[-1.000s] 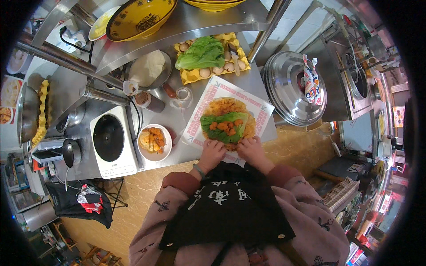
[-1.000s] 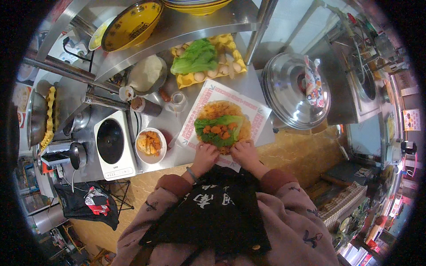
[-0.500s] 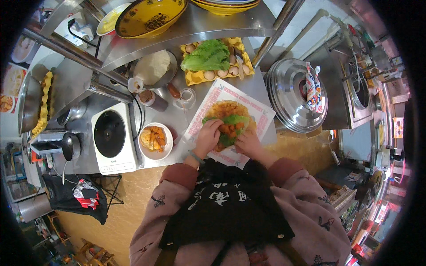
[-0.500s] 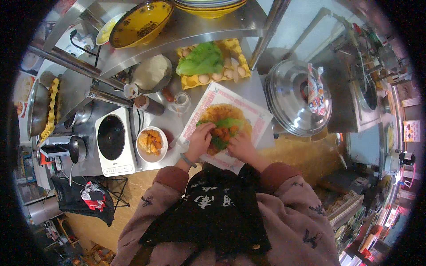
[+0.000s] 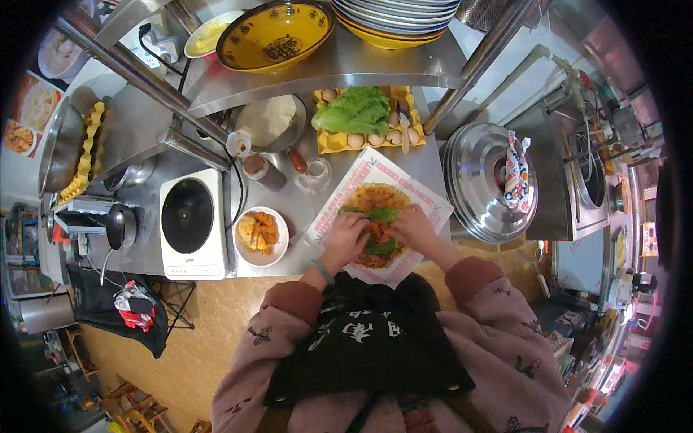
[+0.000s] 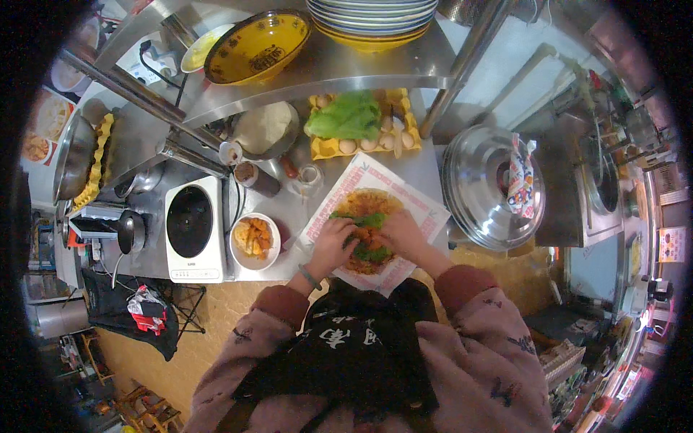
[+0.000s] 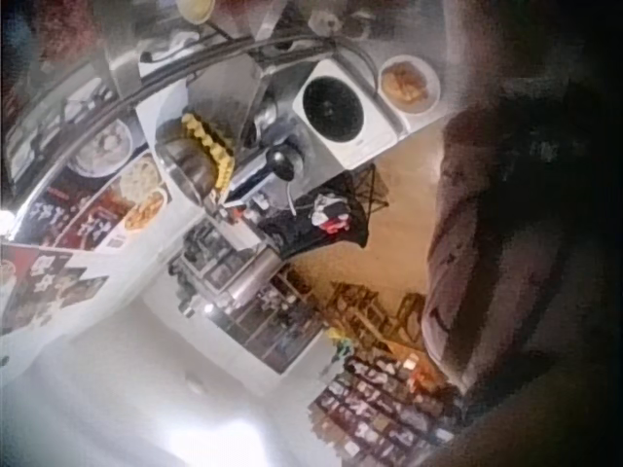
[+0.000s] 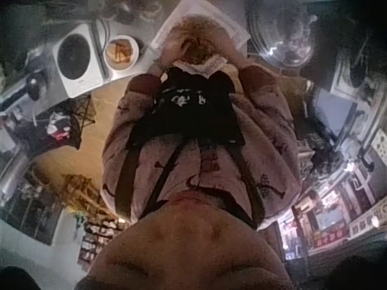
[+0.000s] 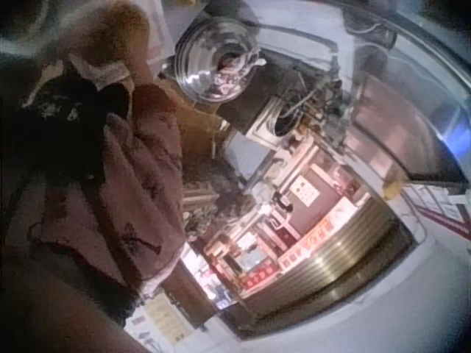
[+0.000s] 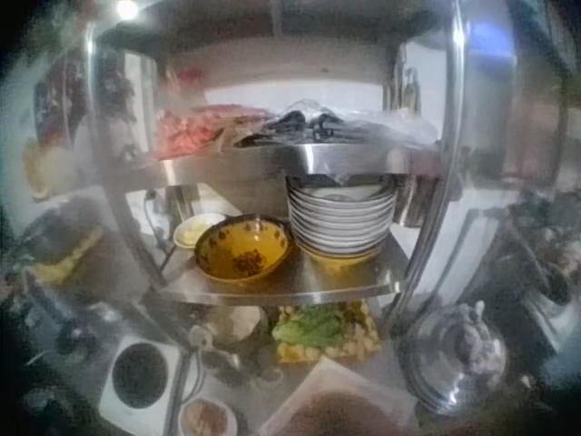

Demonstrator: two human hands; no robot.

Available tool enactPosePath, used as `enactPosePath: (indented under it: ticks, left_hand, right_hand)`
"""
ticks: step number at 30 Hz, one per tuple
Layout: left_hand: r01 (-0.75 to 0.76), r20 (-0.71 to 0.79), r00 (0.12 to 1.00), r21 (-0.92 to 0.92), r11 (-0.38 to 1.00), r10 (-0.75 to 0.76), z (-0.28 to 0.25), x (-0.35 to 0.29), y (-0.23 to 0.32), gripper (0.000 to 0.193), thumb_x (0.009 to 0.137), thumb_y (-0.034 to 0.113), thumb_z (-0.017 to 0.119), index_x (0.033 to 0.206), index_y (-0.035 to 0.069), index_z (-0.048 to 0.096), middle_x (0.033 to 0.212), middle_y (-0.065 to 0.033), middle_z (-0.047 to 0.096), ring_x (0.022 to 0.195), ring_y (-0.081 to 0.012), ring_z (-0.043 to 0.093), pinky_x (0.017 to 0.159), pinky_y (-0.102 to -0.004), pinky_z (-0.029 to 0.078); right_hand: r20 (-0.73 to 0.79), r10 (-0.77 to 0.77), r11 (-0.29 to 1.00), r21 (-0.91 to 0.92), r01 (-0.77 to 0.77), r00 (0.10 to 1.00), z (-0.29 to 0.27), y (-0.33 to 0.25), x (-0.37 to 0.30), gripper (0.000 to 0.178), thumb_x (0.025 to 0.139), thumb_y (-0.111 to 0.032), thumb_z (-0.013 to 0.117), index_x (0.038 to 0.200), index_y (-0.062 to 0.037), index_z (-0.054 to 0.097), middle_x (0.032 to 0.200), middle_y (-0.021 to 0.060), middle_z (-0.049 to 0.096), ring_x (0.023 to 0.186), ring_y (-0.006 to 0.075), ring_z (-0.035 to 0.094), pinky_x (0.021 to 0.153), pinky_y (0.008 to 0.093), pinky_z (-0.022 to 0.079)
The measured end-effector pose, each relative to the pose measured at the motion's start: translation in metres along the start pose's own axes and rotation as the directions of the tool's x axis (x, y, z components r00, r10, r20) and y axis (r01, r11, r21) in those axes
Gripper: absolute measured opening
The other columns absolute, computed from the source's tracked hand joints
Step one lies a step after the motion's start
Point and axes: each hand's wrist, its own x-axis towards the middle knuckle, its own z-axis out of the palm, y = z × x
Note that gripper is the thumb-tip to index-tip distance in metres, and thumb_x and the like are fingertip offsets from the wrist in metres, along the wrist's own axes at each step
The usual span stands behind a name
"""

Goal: The person assembles wraps by spreading sauce on a flatbread, adding lettuce and fried items, then rolling and wrapping them in paper. The process is repeated for a second wrap.

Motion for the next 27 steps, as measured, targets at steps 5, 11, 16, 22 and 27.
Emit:
enactPosePath:
  ticks: [5, 11, 16, 22, 27]
  left_hand:
    - [0.088, -0.152, 0.985, 0.024, 0.996, -0.083, 0.009, -0.019, -0.005, 0.022, 0.072, 0.003, 0.062, 0.093, 0.006, 0.061, 0.103, -0.0084, 0.057, 0.097, -0.0312, 0.051, 0.086, -0.0409, 0.041]
    - [0.103, -0.175, 0.980, 0.050, 0.993, -0.093, 0.006, -0.016, -0.006, 0.021, 0.072, 0.001, 0.059, 0.092, 0.006, 0.061, 0.100, -0.0083, 0.057, 0.095, -0.0304, 0.051, 0.084, -0.0404, 0.040]
    - [0.106, -0.189, 0.978, 0.070, 0.992, -0.091, 0.007, -0.014, -0.010, 0.020, 0.072, 0.001, 0.059, 0.091, 0.005, 0.061, 0.100, -0.0087, 0.057, 0.095, -0.0307, 0.051, 0.084, -0.0411, 0.040]
    - [0.094, -0.158, 0.983, 0.002, 0.996, -0.093, 0.007, -0.016, -0.014, 0.024, 0.072, -0.001, 0.056, 0.095, 0.004, 0.061, 0.103, -0.0098, 0.057, 0.097, -0.0314, 0.052, 0.085, -0.0402, 0.042]
    - [0.037, -0.081, 0.995, -0.155, 0.987, -0.050, 0.005, -0.007, -0.017, 0.028, 0.074, -0.004, 0.052, 0.100, 0.003, 0.060, 0.101, -0.0134, 0.060, 0.094, -0.0321, 0.055, 0.082, -0.0384, 0.045]
  right_hand:
    - [0.120, -0.022, 1.000, -0.020, 0.025, 0.993, 0.016, -0.035, -0.061, 0.028, 0.066, -0.022, 0.071, 0.087, -0.0109, 0.055, 0.091, 0.0055, 0.052, 0.091, 0.0248, 0.049, 0.088, 0.0428, 0.035]
    - [0.135, 0.061, 0.995, -0.088, -0.049, 0.989, 0.028, -0.043, -0.075, 0.033, 0.064, -0.025, 0.070, 0.089, -0.0120, 0.053, 0.088, 0.0042, 0.050, 0.093, 0.0243, 0.048, 0.087, 0.0435, 0.034]
    - [0.121, 0.002, 0.992, -0.124, 0.014, 0.993, 0.035, -0.037, -0.060, 0.021, 0.066, -0.019, 0.063, 0.082, -0.0116, 0.053, 0.082, 0.0034, 0.049, 0.089, 0.0236, 0.050, 0.084, 0.0439, 0.035]
    - [0.078, -0.137, 0.963, -0.224, 0.151, 0.987, 0.033, -0.039, -0.055, 0.008, 0.065, -0.014, 0.058, 0.071, -0.0121, 0.054, 0.079, 0.0028, 0.048, 0.085, 0.0218, 0.051, 0.083, 0.0453, 0.036]
    - [0.037, -0.114, 0.977, -0.178, 0.119, 0.993, 0.024, -0.046, -0.046, 0.009, 0.064, -0.017, 0.062, 0.067, -0.0132, 0.055, 0.078, 0.0024, 0.047, 0.083, 0.0213, 0.050, 0.084, 0.0461, 0.035]
